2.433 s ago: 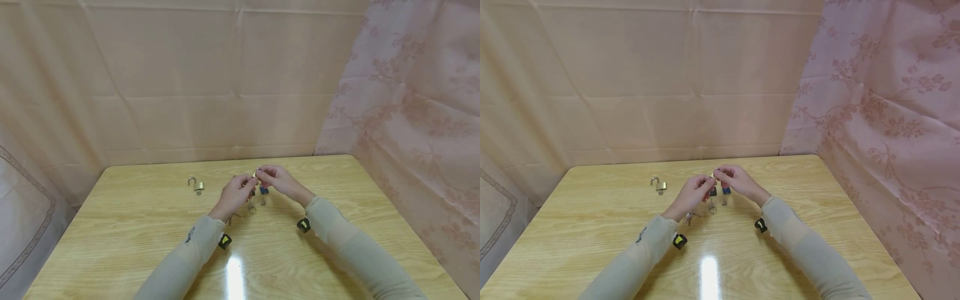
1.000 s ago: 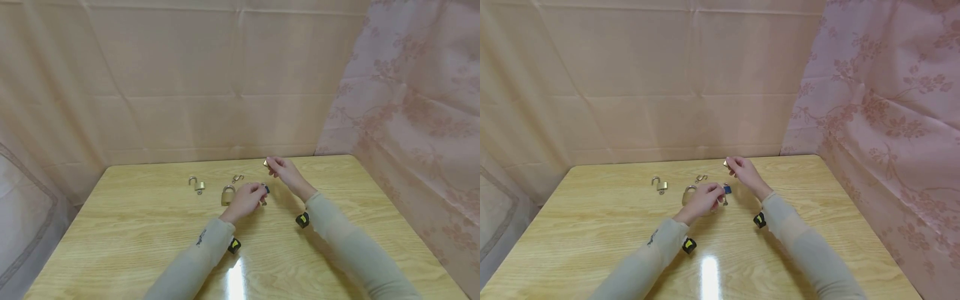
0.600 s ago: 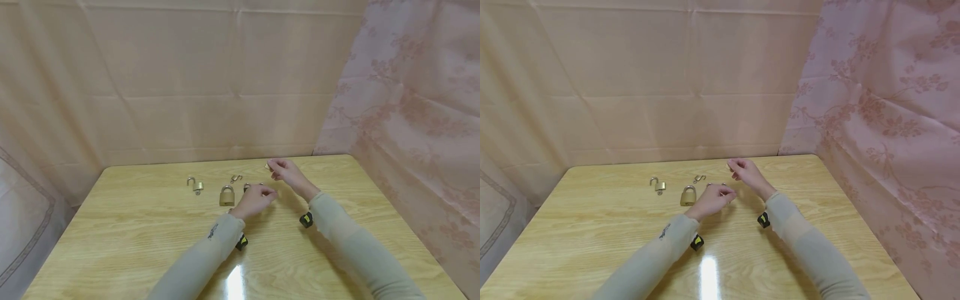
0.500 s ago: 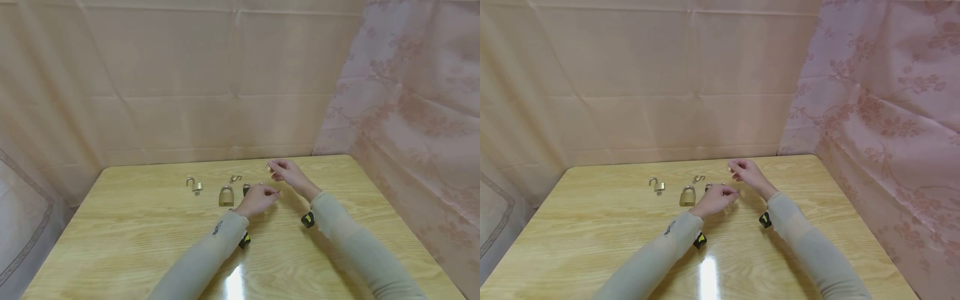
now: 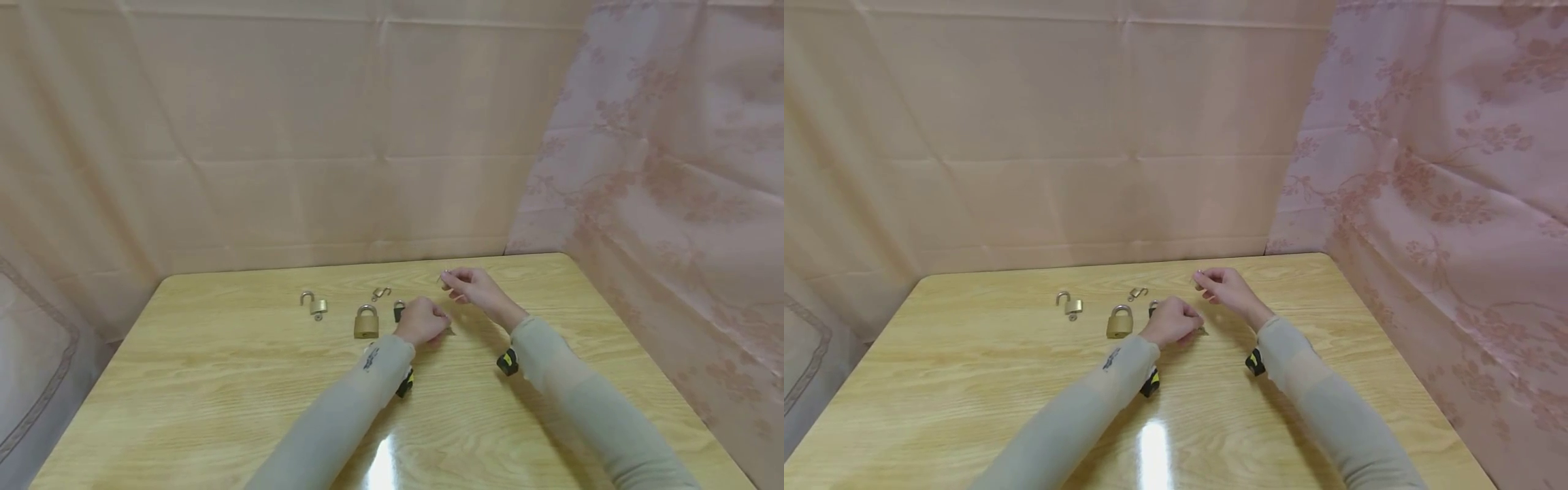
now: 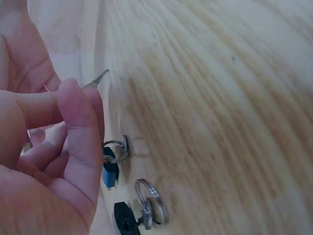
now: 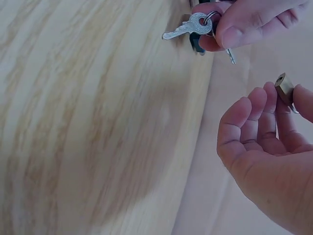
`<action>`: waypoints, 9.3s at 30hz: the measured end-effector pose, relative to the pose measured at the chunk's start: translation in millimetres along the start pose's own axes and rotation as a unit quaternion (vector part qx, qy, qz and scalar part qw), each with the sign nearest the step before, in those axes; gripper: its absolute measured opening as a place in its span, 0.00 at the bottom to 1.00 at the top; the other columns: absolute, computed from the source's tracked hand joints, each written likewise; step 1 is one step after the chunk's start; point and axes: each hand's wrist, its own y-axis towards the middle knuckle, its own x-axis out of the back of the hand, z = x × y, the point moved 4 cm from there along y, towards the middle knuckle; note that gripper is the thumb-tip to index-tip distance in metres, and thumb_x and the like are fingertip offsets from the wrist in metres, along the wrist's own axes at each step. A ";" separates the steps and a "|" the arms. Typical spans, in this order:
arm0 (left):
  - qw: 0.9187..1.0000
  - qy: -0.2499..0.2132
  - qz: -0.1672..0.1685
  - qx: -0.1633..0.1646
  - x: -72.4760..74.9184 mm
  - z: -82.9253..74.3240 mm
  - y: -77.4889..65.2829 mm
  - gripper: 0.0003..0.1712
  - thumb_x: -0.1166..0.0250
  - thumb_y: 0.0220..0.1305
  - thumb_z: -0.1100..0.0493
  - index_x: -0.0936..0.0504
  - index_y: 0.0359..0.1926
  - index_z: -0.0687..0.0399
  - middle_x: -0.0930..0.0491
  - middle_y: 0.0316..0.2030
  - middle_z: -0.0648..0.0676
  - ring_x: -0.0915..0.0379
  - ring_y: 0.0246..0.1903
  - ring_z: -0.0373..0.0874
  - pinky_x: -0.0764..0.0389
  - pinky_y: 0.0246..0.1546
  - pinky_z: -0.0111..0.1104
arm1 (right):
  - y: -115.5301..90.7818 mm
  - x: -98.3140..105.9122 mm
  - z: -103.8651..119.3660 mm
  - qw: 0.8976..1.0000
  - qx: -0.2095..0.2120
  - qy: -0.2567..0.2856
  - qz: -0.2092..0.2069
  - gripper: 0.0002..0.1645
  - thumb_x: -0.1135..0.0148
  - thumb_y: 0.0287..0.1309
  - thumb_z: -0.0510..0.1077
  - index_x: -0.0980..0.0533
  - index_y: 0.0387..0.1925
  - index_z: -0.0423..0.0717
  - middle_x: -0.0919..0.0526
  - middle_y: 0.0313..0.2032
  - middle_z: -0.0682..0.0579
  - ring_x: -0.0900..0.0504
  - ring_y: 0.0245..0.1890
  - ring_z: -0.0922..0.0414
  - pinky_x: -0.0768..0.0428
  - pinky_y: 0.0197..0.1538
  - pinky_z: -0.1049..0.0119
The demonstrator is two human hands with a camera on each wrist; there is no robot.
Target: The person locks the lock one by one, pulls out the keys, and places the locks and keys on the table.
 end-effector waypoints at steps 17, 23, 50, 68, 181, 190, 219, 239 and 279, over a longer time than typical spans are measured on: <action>1.000 -0.009 -0.001 -0.002 -6.2 7.3 0.7 0.17 0.34 0.66 0.61 0.16 0.20 0.62 0.21 0.12 0.53 0.26 0.10 0.41 0.34 0.13 0.26 | -5.4 0.5 -13.8 0.999 -0.026 -0.026 0.004 0.29 0.41 0.72 0.55 0.24 0.60 0.35 0.19 0.53 0.38 0.20 0.51 0.41 0.19 0.54 0.52; 0.999 -0.014 -0.032 -0.015 -1.5 4.1 5.2 0.12 0.36 0.66 0.61 0.13 0.46 0.65 0.14 0.27 0.55 0.20 0.24 0.42 0.20 0.31 0.31 | -7.5 4.8 -14.8 0.998 -0.027 -0.047 0.014 0.28 0.41 0.73 0.54 0.24 0.60 0.35 0.19 0.51 0.40 0.18 0.47 0.45 0.18 0.52 0.54; 0.999 -0.045 0.008 -0.004 -8.5 -2.9 2.3 0.31 0.34 0.57 0.67 0.25 0.63 0.67 0.20 0.48 0.57 0.19 0.36 0.43 0.19 0.44 0.33 | -7.3 2.4 -22.3 0.986 -0.017 -0.157 0.059 0.19 0.43 0.71 0.37 0.24 0.57 0.28 0.15 0.38 0.44 0.20 0.33 0.55 0.21 0.34 0.66; 1.000 -0.002 0.008 -0.024 -9.7 -6.3 -0.7 0.02 0.37 0.57 0.68 0.22 0.29 0.59 0.28 0.17 0.48 0.32 0.18 0.41 0.34 0.20 0.30 | -7.7 0.8 -21.7 0.985 -0.028 -0.159 0.063 0.13 0.40 0.69 0.35 0.21 0.49 0.28 0.17 0.32 0.45 0.24 0.27 0.58 0.25 0.28 0.70; 0.988 0.029 0.020 -0.152 130.2 38.0 -127.6 0.09 0.33 0.70 0.52 0.18 0.39 0.52 0.19 0.35 0.47 0.22 0.33 0.43 0.20 0.32 0.34 | -50.2 -98.0 84.9 0.872 0.378 -0.214 0.225 0.18 0.38 0.70 0.45 0.19 0.55 0.40 0.13 0.48 0.48 0.15 0.44 0.65 0.18 0.46 0.72; 0.988 0.030 0.029 -0.149 134.8 36.8 -133.4 0.11 0.34 0.70 0.50 0.19 0.39 0.54 0.19 0.35 0.48 0.23 0.33 0.43 0.21 0.31 0.34 | -51.5 -103.3 90.7 0.861 0.393 -0.229 0.229 0.17 0.40 0.72 0.46 0.19 0.55 0.42 0.13 0.47 0.47 0.16 0.39 0.66 0.18 0.43 0.73; 0.972 0.057 -0.084 -0.214 138.5 31.6 -144.2 0.08 0.35 0.72 0.57 0.13 0.38 0.55 0.19 0.26 0.43 0.28 0.21 0.37 0.24 0.22 0.30 | -44.7 -120.8 90.7 0.900 0.367 -0.170 0.159 0.15 0.53 0.79 0.40 0.20 0.41 0.44 0.21 0.24 0.54 0.19 0.24 0.55 0.20 0.31 0.69; 0.969 0.022 -0.098 -0.225 142.0 30.0 -145.3 0.10 0.36 0.73 0.56 0.12 0.37 0.55 0.21 0.24 0.44 0.27 0.21 0.38 0.24 0.22 0.31 | -45.0 -126.4 109.1 0.863 0.429 -0.232 0.128 0.11 0.48 0.77 0.39 0.19 0.40 0.46 0.22 0.27 0.60 0.36 0.21 0.67 0.26 0.32 0.71; 0.981 -0.116 -0.086 -0.132 149.8 48.5 -140.4 0.13 0.37 0.74 0.57 0.16 0.46 0.65 0.16 0.37 0.57 0.20 0.36 0.52 0.14 0.33 0.36 | -31.4 -126.9 103.1 0.958 0.240 -0.074 0.135 0.21 0.53 0.80 0.50 0.22 0.57 0.41 0.19 0.34 0.50 0.17 0.31 0.46 0.15 0.38 0.57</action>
